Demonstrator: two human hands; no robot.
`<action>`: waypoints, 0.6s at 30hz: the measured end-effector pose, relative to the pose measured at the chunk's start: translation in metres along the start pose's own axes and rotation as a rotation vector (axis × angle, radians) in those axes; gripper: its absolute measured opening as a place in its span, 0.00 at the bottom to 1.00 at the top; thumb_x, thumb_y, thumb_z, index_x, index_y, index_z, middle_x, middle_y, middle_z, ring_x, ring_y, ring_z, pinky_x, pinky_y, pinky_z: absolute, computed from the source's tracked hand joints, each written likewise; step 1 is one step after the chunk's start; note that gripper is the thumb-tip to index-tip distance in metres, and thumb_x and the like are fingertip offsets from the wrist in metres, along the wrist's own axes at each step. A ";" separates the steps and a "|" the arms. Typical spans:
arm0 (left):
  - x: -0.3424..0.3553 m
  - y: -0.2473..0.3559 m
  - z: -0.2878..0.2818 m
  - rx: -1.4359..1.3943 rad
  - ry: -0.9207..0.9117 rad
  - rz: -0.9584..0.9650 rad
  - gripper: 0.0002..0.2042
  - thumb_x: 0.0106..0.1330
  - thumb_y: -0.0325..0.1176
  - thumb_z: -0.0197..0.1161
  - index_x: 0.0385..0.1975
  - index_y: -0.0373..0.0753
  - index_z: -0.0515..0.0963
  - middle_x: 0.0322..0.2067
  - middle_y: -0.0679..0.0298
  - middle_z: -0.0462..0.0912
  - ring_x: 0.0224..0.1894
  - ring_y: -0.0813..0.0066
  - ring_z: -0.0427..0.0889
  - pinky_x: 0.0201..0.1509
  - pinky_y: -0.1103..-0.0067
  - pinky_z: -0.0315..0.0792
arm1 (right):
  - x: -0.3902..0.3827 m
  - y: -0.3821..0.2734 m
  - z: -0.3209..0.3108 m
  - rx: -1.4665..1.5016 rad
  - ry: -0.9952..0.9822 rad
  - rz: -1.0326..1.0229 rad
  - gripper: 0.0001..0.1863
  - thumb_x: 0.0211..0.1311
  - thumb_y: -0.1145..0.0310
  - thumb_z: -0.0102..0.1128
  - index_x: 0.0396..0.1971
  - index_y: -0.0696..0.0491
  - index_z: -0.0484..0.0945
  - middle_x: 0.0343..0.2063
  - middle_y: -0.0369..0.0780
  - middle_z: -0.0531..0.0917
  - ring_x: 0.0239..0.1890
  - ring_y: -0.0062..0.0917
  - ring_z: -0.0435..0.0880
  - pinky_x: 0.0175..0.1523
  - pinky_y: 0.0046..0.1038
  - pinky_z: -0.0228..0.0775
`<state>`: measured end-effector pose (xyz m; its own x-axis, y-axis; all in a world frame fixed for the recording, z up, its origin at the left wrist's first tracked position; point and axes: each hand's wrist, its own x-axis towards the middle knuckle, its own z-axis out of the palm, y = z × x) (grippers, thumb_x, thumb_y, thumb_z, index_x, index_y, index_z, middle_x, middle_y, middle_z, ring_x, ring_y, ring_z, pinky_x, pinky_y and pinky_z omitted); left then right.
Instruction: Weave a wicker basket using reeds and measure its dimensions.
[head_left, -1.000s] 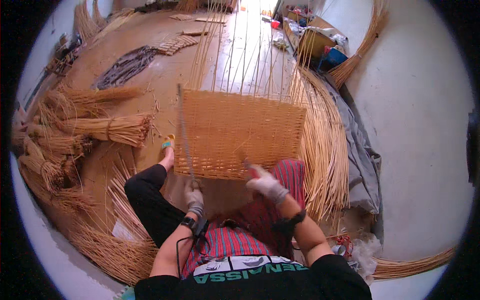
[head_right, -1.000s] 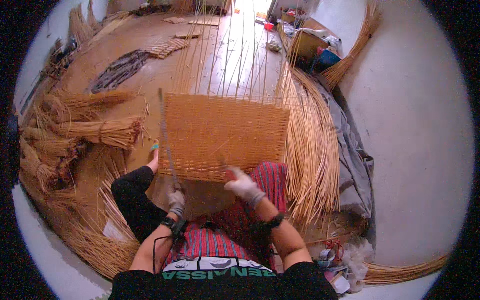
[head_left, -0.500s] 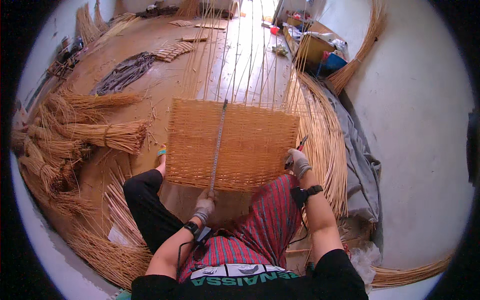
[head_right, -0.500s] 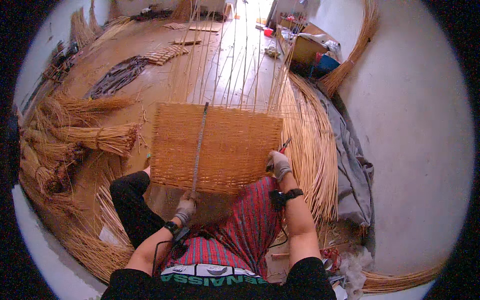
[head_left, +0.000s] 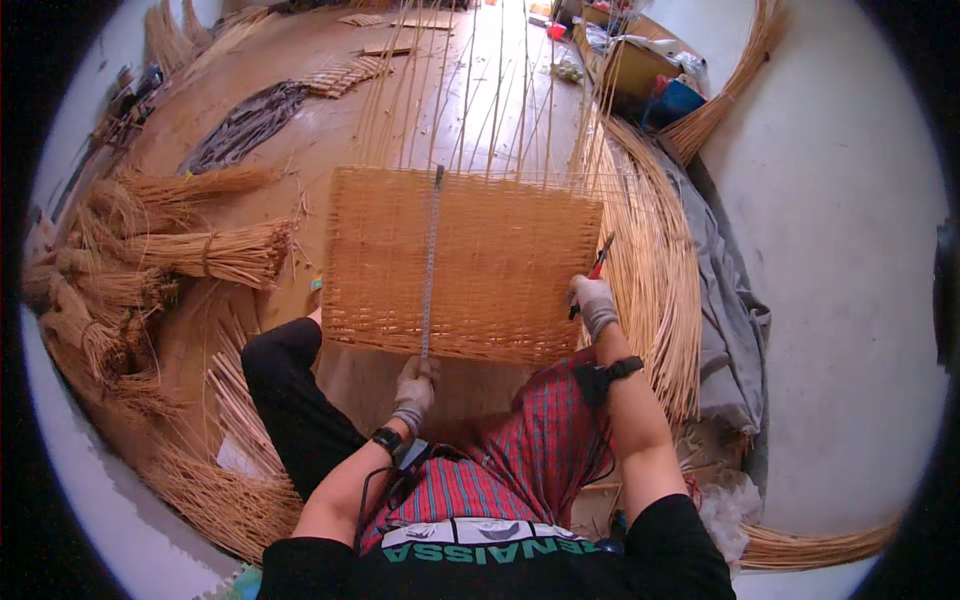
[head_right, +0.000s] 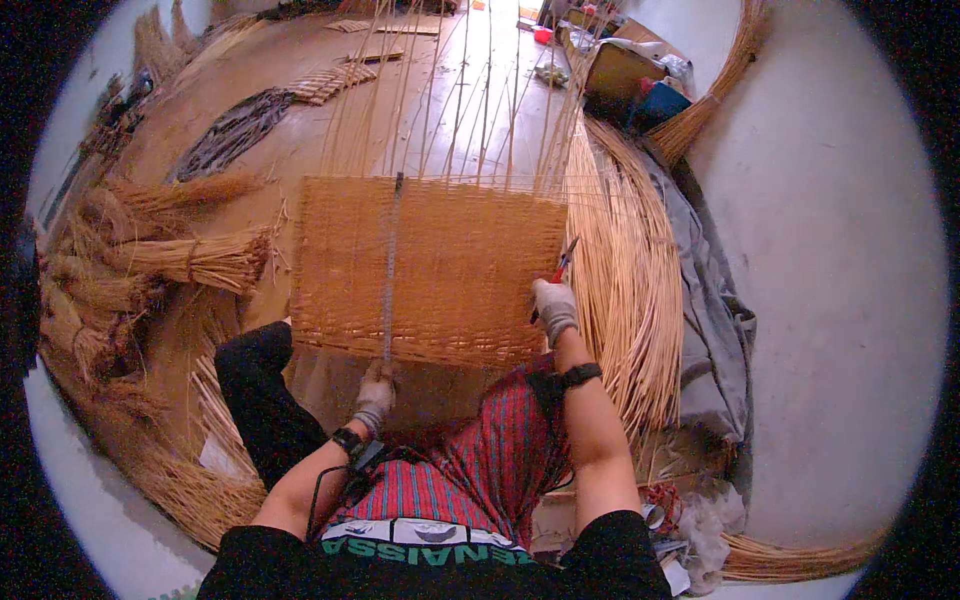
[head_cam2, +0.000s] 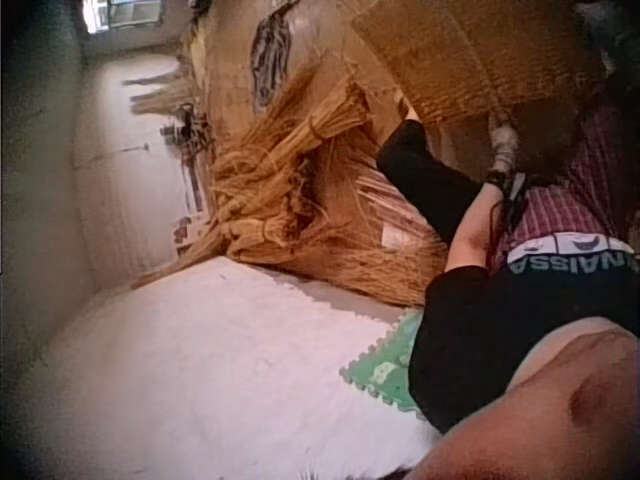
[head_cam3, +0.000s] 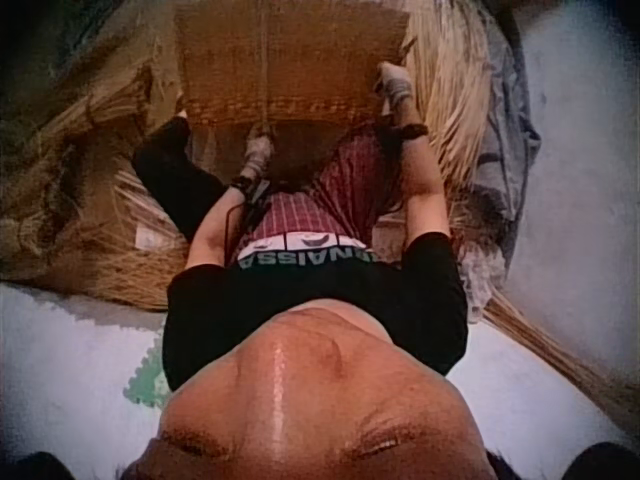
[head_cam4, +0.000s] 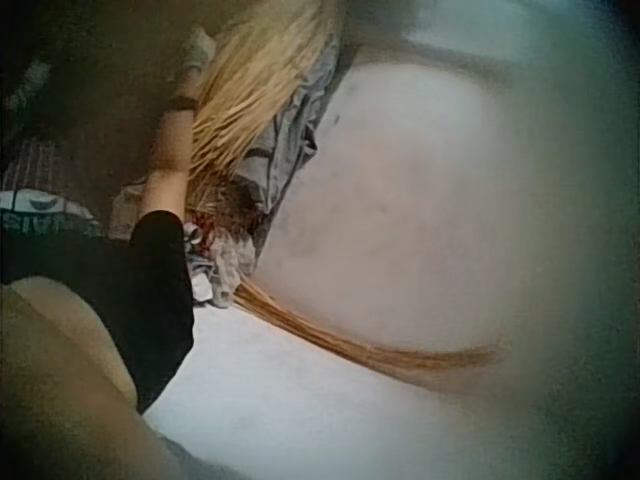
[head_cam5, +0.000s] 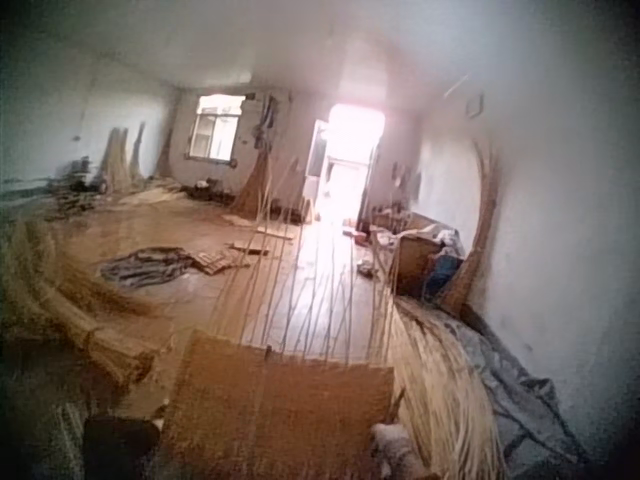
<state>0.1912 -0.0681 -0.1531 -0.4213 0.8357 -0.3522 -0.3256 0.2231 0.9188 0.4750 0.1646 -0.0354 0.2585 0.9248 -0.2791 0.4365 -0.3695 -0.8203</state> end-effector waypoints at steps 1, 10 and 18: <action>0.009 -0.012 0.001 -0.044 -0.012 0.001 0.08 0.77 0.33 0.52 0.39 0.38 0.77 0.28 0.69 0.79 0.25 0.83 0.72 0.27 0.81 0.69 | 0.008 0.005 -0.001 -0.003 0.025 -0.022 0.12 0.47 0.64 0.58 0.16 0.58 0.78 0.14 0.41 0.78 0.17 0.31 0.77 0.24 0.33 0.68; 0.022 -0.034 0.004 -0.043 -0.049 -0.024 0.09 0.76 0.33 0.51 0.39 0.38 0.77 0.30 0.66 0.81 0.25 0.80 0.74 0.27 0.79 0.70 | 0.043 0.029 0.007 -0.126 0.083 -0.080 0.16 0.51 0.61 0.57 0.25 0.60 0.80 0.21 0.46 0.82 0.25 0.36 0.81 0.32 0.36 0.70; 0.001 -0.012 0.011 0.041 -0.041 -0.028 0.10 0.76 0.36 0.52 0.38 0.40 0.79 0.26 0.68 0.80 0.25 0.82 0.74 0.27 0.80 0.69 | 0.023 0.009 0.005 -0.161 0.029 -0.095 0.17 0.53 0.59 0.56 0.27 0.61 0.79 0.22 0.46 0.82 0.26 0.35 0.82 0.33 0.35 0.71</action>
<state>0.2036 -0.0646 -0.1624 -0.3773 0.8486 -0.3707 -0.3017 0.2658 0.9156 0.4809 0.1830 -0.0515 0.2331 0.9542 -0.1875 0.5920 -0.2922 -0.7511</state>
